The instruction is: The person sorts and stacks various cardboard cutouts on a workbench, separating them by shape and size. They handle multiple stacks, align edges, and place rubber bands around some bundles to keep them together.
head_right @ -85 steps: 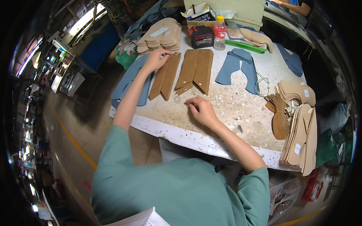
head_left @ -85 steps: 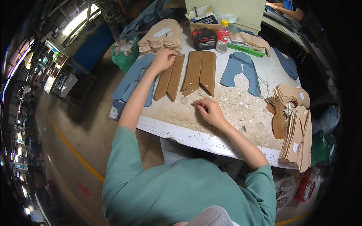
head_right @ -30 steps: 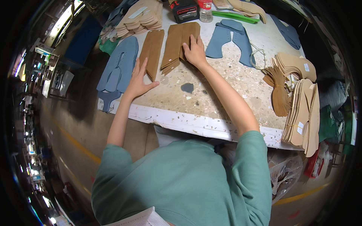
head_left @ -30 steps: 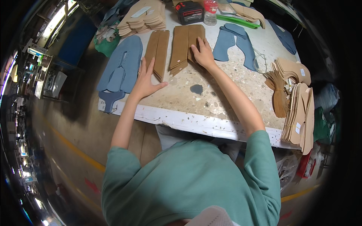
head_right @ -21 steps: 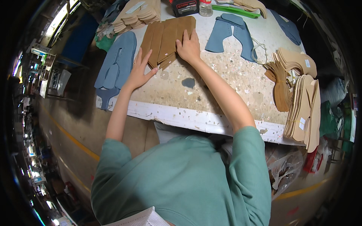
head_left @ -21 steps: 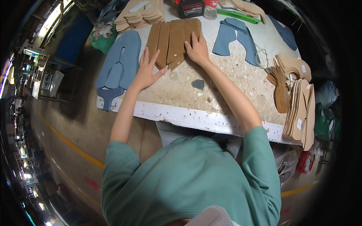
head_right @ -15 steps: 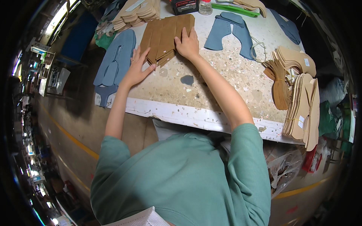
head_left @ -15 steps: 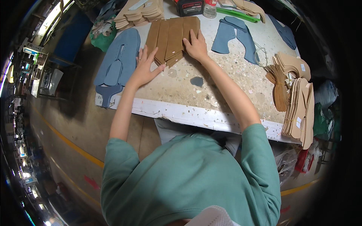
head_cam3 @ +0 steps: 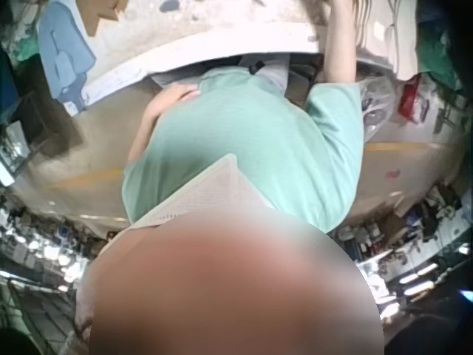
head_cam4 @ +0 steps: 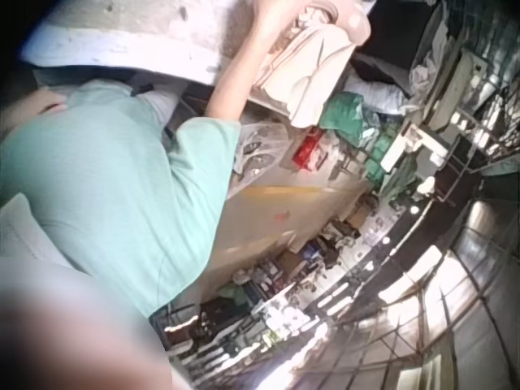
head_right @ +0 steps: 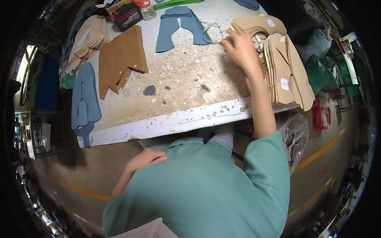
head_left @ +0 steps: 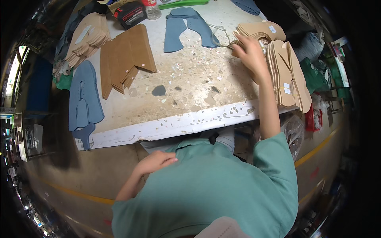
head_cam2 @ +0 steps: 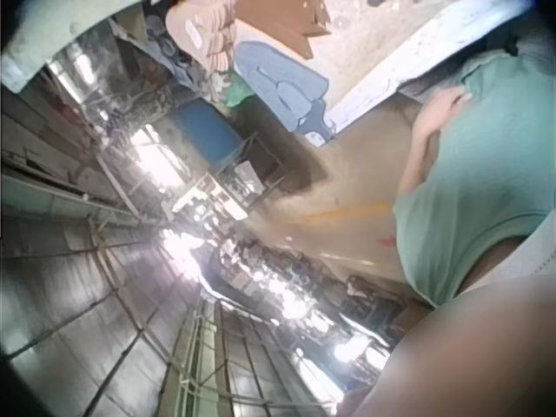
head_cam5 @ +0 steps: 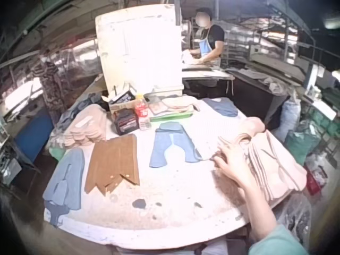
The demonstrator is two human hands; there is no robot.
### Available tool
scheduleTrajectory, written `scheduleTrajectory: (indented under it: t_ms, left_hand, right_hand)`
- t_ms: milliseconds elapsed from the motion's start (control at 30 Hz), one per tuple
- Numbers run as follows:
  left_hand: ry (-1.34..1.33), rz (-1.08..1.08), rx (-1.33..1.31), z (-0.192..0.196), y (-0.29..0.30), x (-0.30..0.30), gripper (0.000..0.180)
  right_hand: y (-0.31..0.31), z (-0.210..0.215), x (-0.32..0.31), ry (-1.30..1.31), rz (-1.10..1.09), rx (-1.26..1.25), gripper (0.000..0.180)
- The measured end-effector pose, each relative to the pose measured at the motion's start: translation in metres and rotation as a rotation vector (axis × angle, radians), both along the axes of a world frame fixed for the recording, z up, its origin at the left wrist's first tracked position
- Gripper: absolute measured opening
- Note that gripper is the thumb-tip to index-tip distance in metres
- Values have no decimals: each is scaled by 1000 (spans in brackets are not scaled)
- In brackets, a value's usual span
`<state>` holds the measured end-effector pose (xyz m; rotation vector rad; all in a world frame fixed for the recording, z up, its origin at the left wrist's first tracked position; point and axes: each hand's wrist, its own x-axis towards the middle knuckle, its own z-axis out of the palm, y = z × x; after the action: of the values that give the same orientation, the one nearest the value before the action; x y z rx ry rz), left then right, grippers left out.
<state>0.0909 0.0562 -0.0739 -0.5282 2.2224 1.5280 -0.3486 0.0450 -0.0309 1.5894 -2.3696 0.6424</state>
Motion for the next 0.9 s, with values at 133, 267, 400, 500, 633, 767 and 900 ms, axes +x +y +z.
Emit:
scheduleTrajectory:
  t_ms: [133, 267, 400, 500, 633, 767, 900]
  left_hand:
    - [-47, 105, -238, -2, 3, -1, 28]
    - [56, -18, -261, 14, 0, -6, 23]
    - [167, 17, -61, 50, -19, -3, 16]
    - [367, 75, 60, 60, -36, -20, 22]
    - [479, 195, 270, 37, -34, -76, 34]
    - [669, 405, 55, 7, -20, -116, 62]
    - [802, 793, 484, -4, -23, -112, 55]
  right_hand:
    - [35, -13, -35, -73, -210, 94, 50]
    - [43, -39, -34, -11, -234, 113, 58]
    - [30, -40, -17, 33, -173, -95, 60]
    - [29, -16, 7, -68, 15, -236, 63]
    - [31, 14, 67, -540, 347, -187, 66]
    - [21, 20, 129, -837, 650, -176, 69]
    - [19, 10, 167, -761, 729, -152, 73]
